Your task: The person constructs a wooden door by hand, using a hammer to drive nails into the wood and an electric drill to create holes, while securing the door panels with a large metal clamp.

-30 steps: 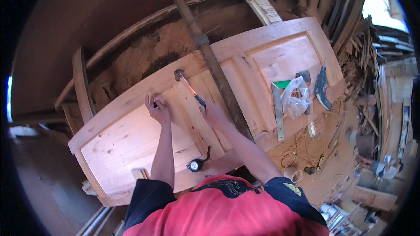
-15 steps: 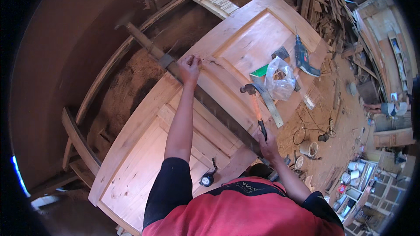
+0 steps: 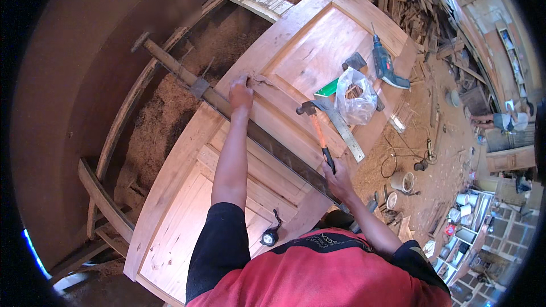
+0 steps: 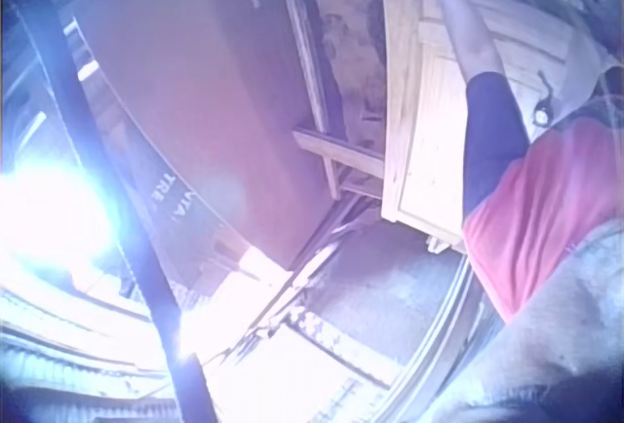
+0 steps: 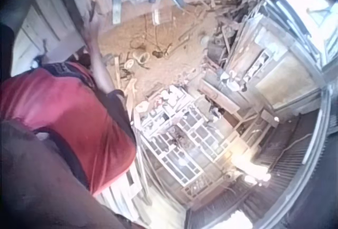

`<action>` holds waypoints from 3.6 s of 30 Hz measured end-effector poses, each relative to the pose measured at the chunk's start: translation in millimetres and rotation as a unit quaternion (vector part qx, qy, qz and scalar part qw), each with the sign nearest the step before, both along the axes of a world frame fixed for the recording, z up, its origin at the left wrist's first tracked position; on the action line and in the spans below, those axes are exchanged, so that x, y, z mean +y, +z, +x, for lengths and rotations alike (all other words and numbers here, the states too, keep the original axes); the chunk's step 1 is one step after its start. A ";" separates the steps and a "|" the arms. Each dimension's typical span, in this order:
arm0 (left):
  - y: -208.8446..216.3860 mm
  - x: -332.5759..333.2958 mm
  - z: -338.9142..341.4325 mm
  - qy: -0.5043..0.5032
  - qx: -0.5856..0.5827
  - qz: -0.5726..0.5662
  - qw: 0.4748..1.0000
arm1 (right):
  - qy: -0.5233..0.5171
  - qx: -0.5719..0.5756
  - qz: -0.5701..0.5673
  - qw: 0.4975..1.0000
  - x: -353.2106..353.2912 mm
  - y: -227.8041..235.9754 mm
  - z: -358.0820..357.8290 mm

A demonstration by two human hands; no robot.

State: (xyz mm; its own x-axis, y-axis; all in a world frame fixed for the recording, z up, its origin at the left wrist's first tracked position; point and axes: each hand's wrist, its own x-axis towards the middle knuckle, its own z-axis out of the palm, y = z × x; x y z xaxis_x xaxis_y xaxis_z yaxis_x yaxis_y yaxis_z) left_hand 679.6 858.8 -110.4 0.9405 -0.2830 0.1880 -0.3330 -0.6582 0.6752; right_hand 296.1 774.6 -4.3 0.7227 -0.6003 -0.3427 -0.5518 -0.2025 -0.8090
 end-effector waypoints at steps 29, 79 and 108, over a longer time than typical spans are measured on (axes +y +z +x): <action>14.2 48.6 -46.4 -0.002 -0.058 0.186 0.981 | 0.047 -0.309 -0.251 0.916 -17.5 -25.0 183.6; 13.3 54.2 -46.0 0.014 -0.057 0.152 0.987 | 0.123 -0.081 -0.206 0.968 -32.2 -57.0 186.0; 15.0 5.9 -38.5 -0.137 -0.118 0.255 0.950 | 0.158 -0.086 -0.239 0.954 -85.0 -58.7 218.6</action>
